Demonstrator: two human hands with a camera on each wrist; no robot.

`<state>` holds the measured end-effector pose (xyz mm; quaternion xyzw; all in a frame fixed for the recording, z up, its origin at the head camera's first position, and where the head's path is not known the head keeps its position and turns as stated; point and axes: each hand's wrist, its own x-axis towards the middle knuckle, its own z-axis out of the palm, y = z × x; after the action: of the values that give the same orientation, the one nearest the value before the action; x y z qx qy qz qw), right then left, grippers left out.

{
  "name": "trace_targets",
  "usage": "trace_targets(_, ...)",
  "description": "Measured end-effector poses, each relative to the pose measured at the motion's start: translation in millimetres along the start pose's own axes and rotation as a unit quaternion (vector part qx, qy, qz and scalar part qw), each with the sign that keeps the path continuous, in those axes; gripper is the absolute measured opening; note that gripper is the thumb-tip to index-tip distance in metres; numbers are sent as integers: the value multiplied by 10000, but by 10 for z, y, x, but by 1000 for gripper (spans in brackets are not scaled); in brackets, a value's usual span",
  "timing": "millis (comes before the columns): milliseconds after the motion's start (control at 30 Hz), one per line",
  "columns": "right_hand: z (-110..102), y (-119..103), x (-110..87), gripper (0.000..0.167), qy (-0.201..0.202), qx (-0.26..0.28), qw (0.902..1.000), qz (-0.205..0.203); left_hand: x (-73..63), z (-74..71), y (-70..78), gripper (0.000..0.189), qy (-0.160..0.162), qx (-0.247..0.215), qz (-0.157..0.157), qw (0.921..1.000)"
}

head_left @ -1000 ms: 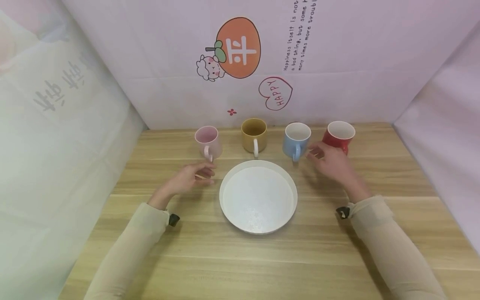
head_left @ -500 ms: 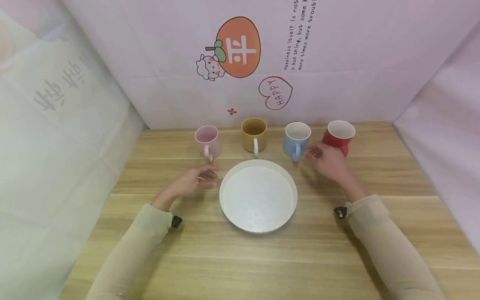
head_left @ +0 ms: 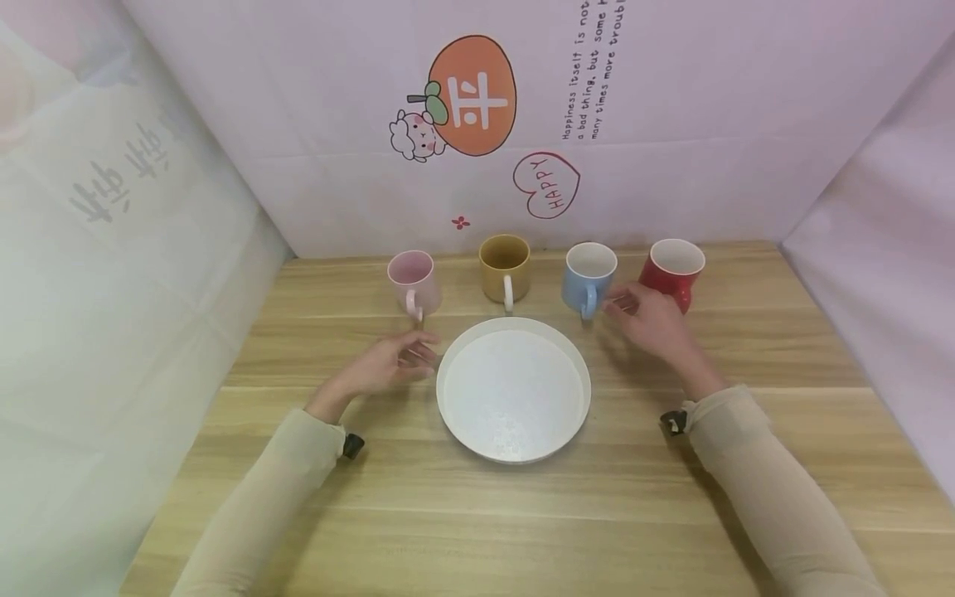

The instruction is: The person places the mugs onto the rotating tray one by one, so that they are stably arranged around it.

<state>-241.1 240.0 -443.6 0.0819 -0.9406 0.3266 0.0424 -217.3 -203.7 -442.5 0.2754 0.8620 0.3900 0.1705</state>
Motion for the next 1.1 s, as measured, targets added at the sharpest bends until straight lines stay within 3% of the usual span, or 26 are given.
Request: trace_targets(1100,87,-76,111,39,-395,-14,9984,414,14,146,-91,52,-168,-133,-136,9997)
